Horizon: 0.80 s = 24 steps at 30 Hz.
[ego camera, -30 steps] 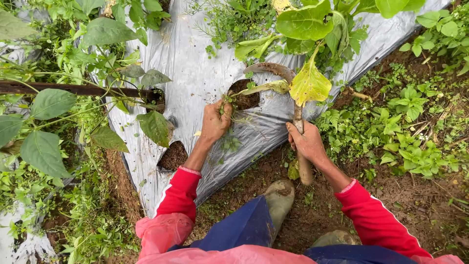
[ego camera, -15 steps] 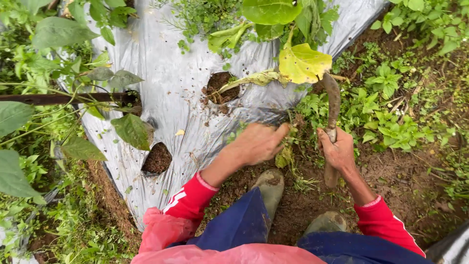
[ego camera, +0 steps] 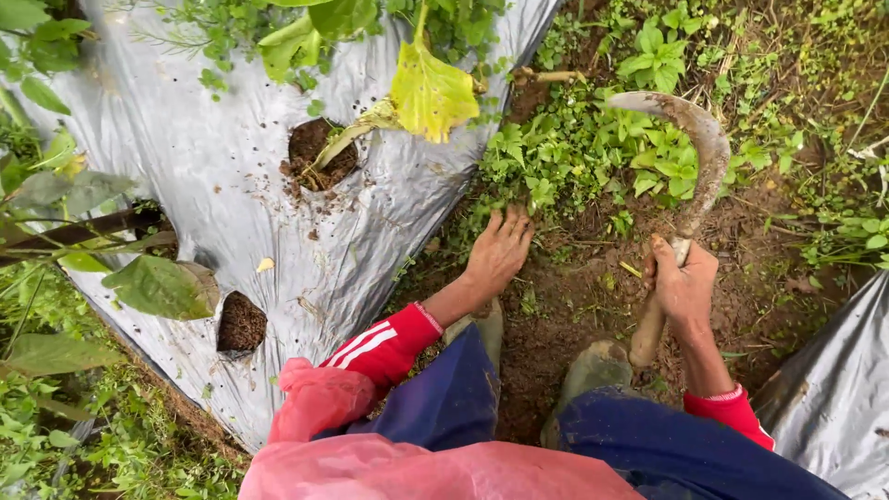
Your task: A person is weeding a vegetable field, using a sickle to cut weeds and their hands to pull them out from around plants growing through plastic mulch.
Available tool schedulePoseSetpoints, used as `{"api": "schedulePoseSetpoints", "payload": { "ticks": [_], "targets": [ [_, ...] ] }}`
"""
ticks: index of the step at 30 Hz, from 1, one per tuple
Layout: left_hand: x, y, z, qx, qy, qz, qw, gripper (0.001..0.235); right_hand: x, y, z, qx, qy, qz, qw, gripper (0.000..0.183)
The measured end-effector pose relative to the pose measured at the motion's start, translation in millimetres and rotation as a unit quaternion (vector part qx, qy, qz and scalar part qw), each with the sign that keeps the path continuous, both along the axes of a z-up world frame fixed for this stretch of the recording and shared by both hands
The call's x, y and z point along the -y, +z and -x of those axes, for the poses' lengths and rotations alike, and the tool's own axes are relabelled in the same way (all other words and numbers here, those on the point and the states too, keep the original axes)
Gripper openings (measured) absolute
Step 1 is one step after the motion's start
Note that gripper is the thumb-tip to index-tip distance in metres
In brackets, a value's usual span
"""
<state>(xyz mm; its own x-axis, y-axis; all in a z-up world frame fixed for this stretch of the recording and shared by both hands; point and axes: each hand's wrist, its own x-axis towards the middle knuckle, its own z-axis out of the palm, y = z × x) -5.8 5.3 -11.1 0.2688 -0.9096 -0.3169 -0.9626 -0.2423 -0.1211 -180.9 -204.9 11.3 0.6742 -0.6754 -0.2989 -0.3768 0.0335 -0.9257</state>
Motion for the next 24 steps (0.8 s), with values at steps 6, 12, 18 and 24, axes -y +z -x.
{"api": "schedulePoseSetpoints", "payload": {
  "ticks": [6,12,18,24],
  "targets": [
    [-37,-92,-14,-0.035,-0.042,0.115,0.992,0.034,10,-5,15,-0.058,0.061,-0.037,0.996,0.036],
    [3,7,-43,-0.048,-0.034,0.048,0.997,0.023,12,-7,12,-0.074,0.088,-0.068,0.991,0.023],
    [26,40,-23,-0.103,-0.012,0.069,0.992,0.021,16,17,-11,-0.042,0.005,-0.149,0.988,0.022],
    [9,-44,0,-0.039,0.029,0.130,0.990,0.031,-11,-9,-3,-0.115,0.056,-0.217,0.968,0.027]
  ]
}}
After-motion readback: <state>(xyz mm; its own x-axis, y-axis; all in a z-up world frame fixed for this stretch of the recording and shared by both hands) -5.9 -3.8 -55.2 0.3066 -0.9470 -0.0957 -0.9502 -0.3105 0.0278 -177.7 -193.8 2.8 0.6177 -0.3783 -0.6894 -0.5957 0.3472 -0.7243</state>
